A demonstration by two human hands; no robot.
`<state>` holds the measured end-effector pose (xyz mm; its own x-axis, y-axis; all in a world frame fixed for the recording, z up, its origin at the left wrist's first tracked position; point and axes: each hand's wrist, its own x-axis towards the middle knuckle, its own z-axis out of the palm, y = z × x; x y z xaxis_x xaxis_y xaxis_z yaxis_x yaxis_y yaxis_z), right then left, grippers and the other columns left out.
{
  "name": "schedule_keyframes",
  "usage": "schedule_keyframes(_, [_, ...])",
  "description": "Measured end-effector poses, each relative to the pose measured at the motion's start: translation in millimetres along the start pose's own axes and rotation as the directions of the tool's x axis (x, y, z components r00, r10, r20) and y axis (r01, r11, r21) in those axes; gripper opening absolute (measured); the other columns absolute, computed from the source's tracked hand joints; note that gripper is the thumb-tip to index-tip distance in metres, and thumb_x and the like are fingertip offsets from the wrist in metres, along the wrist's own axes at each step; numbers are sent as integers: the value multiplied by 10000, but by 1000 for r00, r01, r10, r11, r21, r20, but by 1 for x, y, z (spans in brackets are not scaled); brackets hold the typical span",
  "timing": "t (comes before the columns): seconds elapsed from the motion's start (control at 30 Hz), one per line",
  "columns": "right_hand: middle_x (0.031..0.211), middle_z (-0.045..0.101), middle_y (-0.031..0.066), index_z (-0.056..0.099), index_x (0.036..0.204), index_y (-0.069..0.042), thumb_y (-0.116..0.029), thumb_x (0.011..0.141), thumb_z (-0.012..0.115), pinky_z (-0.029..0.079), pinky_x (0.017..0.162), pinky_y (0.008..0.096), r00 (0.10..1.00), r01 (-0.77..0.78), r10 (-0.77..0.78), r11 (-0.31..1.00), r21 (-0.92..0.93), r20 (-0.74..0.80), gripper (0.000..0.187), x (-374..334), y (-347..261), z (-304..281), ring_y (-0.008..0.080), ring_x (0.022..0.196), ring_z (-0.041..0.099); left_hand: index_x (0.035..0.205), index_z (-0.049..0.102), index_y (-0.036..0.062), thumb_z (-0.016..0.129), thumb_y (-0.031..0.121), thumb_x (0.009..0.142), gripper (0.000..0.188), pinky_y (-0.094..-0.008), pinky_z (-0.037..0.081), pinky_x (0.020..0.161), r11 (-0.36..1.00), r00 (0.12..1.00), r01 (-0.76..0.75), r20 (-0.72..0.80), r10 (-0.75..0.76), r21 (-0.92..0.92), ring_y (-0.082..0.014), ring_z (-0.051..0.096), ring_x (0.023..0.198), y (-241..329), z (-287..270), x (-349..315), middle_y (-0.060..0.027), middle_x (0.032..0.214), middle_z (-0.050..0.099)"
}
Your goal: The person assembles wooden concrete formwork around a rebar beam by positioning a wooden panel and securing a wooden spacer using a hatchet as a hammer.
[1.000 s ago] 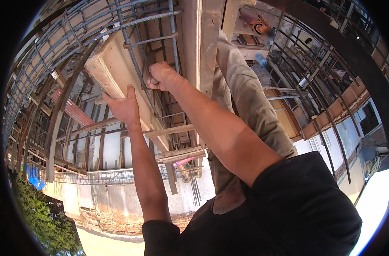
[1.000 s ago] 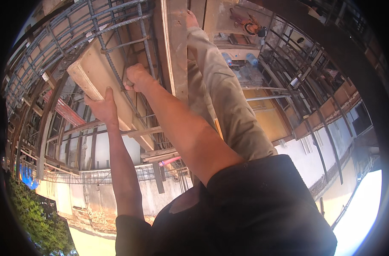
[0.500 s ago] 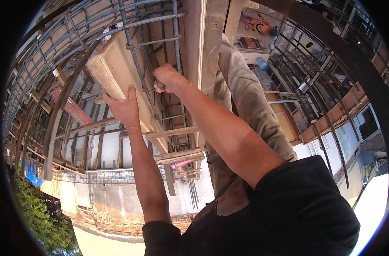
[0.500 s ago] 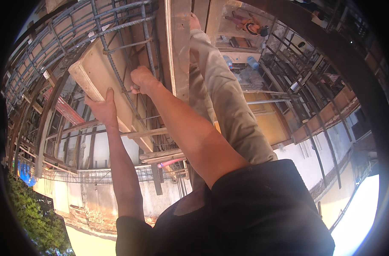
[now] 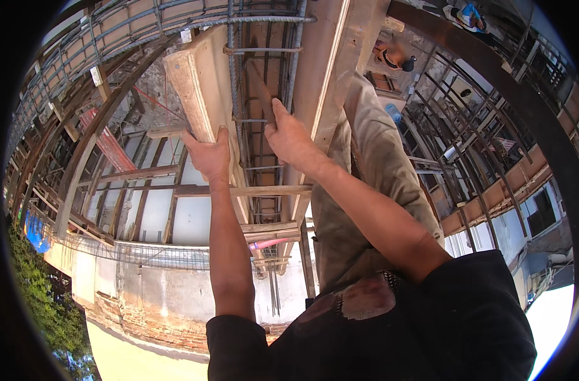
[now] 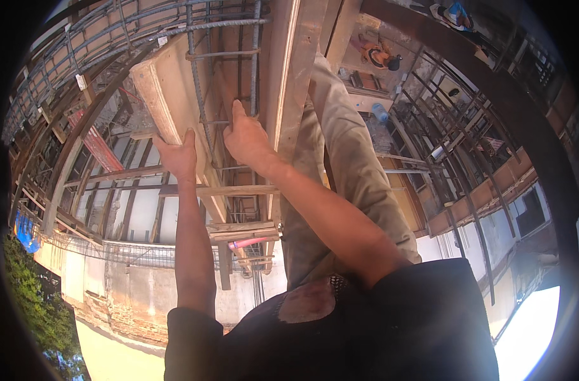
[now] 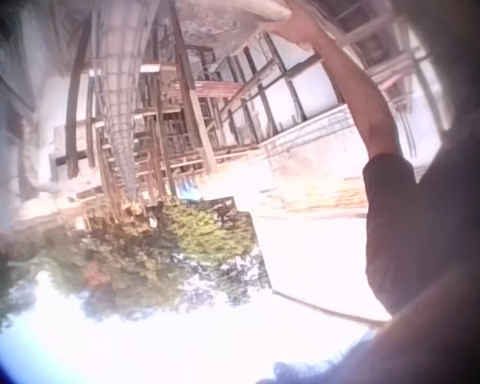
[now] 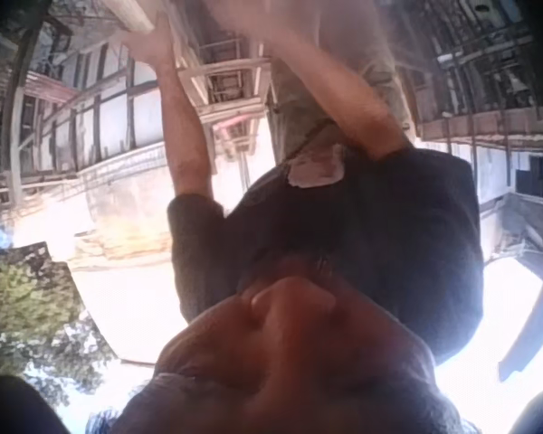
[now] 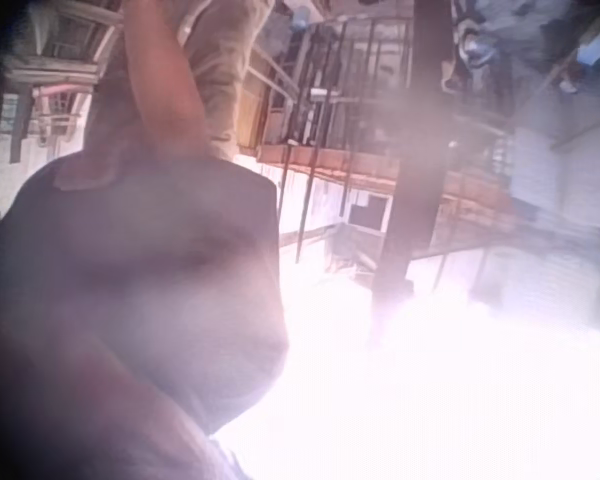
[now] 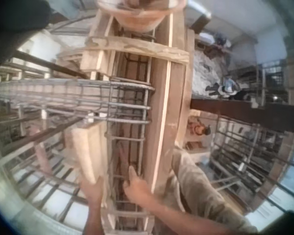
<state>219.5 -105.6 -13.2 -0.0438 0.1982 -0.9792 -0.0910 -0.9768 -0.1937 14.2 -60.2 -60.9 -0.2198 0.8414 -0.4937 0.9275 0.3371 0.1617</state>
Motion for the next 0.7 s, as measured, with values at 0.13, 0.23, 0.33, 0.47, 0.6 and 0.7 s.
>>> schedule_keyframes(0.13, [1277, 633, 377, 279, 1608, 50, -142, 1005, 526, 524, 1008, 519, 983, 137, -161, 961, -239, -86, 679, -42, 33, -1, 487, 1125, 668, 1456, 420, -64, 849, 338, 740, 927, -509, 461, 1070, 998, 997, -59, -50, 61, 38, -484, 586, 1255, -3, 3, -1, -316, 1363, 589])
schedule_keyframes(0.23, [1129, 690, 324, 288, 1617, 15, -161, 1015, 570, 524, 973, 478, 969, 217, -236, 955, -200, -76, 688, -79, 61, -11, 450, 1028, 699, 1457, 419, -47, 828, 378, 731, 935, -529, 466, 1061, 998, 998, -36, -51, 38, 47, -495, 581, 1247, -9, 4, 0, -321, 1360, 583])
schedule_keyframes(0.33, [1215, 664, 335, 297, 1609, 19, -149, 1019, 584, 525, 965, 485, 939, 331, -345, 885, -326, 18, 677, -130, 85, -29, 483, 1092, 668, 1455, 421, -27, 809, 391, 732, 920, -540, 478, 1043, 998, 998, -24, -55, 27, 64, -496, 586, 1228, -8, 5, -3, -315, 1350, 585])
schedule_keyframes(0.47, [1189, 657, 337, 307, 1613, 6, -150, 1024, 590, 516, 978, 500, 966, 256, -210, 864, -433, 152, 672, -207, 94, -53, 508, 1120, 639, 1438, 438, -16, 807, 398, 727, 901, -550, 493, 1011, 996, 1000, 1, -28, 1, 92, -498, 609, 1190, 0, 3, -4, -297, 1319, 607])
schedule_keyframes(0.6, [963, 664, 239, 277, 1636, -8, -174, 1038, 570, 568, 722, 457, 968, 118, -52, 957, -263, 245, 686, -186, 98, -40, 347, 827, 704, 1433, 444, -8, 808, 406, 726, 898, -554, 501, 992, 996, 997, -48, -63, 53, 81, -496, 626, 1162, -8, 5, -3, -292, 1297, 621])
schedule_keyframes(0.7, [823, 616, 121, 241, 1659, -34, -196, 1057, 546, 487, 451, 371, 909, -278, 279, 959, -50, 308, 694, -123, 81, -1, 147, 558, 596, 1446, 437, -67, 838, 437, 747, 950, -525, 475, 1054, 994, 999, -8, -42, 13, 109, -494, 603, 1234, -9, 3, -3, -311, 1333, 617])
